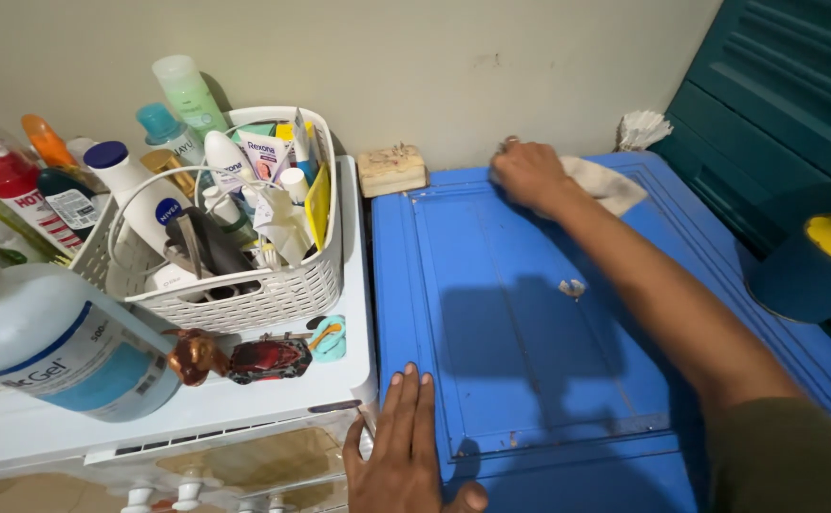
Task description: Clean the top and sides of a plastic dresser with a cloth, including washing the cloth in a basin.
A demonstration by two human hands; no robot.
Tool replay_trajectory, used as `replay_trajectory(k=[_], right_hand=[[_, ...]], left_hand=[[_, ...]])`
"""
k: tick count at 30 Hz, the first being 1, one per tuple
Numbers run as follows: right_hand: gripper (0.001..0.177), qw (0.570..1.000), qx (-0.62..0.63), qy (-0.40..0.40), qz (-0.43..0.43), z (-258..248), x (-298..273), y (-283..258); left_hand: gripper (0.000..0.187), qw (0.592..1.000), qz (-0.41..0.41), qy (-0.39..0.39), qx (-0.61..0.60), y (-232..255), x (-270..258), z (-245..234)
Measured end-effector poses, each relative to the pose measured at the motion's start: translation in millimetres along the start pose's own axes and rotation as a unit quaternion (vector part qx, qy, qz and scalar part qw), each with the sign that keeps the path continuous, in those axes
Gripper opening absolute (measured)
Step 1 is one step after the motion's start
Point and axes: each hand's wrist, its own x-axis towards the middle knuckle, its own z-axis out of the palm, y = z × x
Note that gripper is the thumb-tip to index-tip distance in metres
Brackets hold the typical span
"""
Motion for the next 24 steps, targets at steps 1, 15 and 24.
replay_trajectory(k=[1,15,24], right_hand=[[0.013,1.000,0.000,0.000,-0.001,-0.5,-6.1,8.5],[0.012,0.996,-0.076,0.035,0.003,17.2,-32.1,74.3],[0.036,0.985,0.142,0.056,-0.085,-19.0,14.4,-85.9]], left_hand=[[0.123,1.000,0.000,0.001,0.000,-0.5,-0.5,-0.2],[0.118,0.994,0.025,0.103,-0.005,6.8,5.8,14.2],[0.120,0.993,0.005,0.102,-0.062,12.5,5.6,-10.0]])
